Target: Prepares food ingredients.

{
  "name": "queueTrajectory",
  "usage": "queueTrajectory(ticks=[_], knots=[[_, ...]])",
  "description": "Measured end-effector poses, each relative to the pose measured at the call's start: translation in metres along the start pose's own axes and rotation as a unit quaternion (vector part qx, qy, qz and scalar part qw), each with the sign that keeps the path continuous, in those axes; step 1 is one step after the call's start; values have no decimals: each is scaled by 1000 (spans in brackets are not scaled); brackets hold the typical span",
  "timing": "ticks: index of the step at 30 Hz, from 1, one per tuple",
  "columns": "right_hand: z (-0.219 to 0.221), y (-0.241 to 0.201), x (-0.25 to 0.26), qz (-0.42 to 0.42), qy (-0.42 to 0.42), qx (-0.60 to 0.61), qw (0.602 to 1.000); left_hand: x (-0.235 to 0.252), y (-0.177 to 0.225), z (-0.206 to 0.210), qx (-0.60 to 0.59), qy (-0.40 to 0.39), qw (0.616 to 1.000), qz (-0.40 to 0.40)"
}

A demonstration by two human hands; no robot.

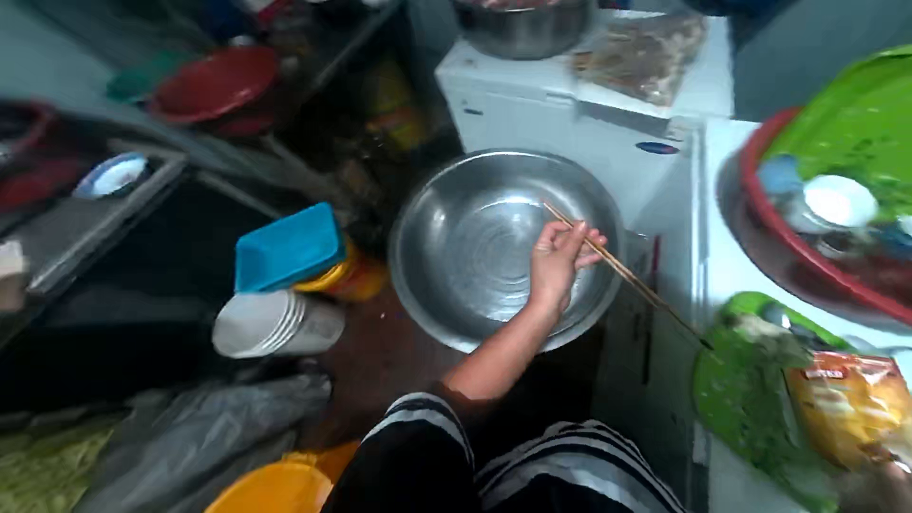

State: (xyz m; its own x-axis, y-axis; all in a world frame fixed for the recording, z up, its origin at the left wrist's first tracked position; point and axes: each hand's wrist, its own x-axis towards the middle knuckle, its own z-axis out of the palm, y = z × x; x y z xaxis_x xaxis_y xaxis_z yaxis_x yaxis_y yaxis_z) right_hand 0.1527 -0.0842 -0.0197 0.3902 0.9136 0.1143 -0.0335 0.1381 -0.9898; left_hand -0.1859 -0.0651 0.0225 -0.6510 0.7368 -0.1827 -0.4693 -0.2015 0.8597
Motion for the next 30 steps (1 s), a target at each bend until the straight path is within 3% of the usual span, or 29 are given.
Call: queueTrajectory(ticks=[10, 15, 18, 21, 25, 30], knots=[[131, -3, -56, 35, -223, 12, 974, -38, 73, -161, -71, 173, 980, 69], [212, 0, -141, 91, -344, 30, 934, -82, 123, -282, -53, 250, 959, 125], [251, -5, -200, 122, -393, 20, 911, -117, 147, -346, 43, 248, 943, 220], [290, -11, -253, 125, -449, -1, 885, -153, 162, -393, 110, 226, 910, 331], [347, -15, -311, 116, -570, -14, 814, -206, 178, -440, 243, 276, 849, 379], [411, -16, -387, 134, -684, -20, 716, -271, 156, -485, 296, 463, 761, 345]])
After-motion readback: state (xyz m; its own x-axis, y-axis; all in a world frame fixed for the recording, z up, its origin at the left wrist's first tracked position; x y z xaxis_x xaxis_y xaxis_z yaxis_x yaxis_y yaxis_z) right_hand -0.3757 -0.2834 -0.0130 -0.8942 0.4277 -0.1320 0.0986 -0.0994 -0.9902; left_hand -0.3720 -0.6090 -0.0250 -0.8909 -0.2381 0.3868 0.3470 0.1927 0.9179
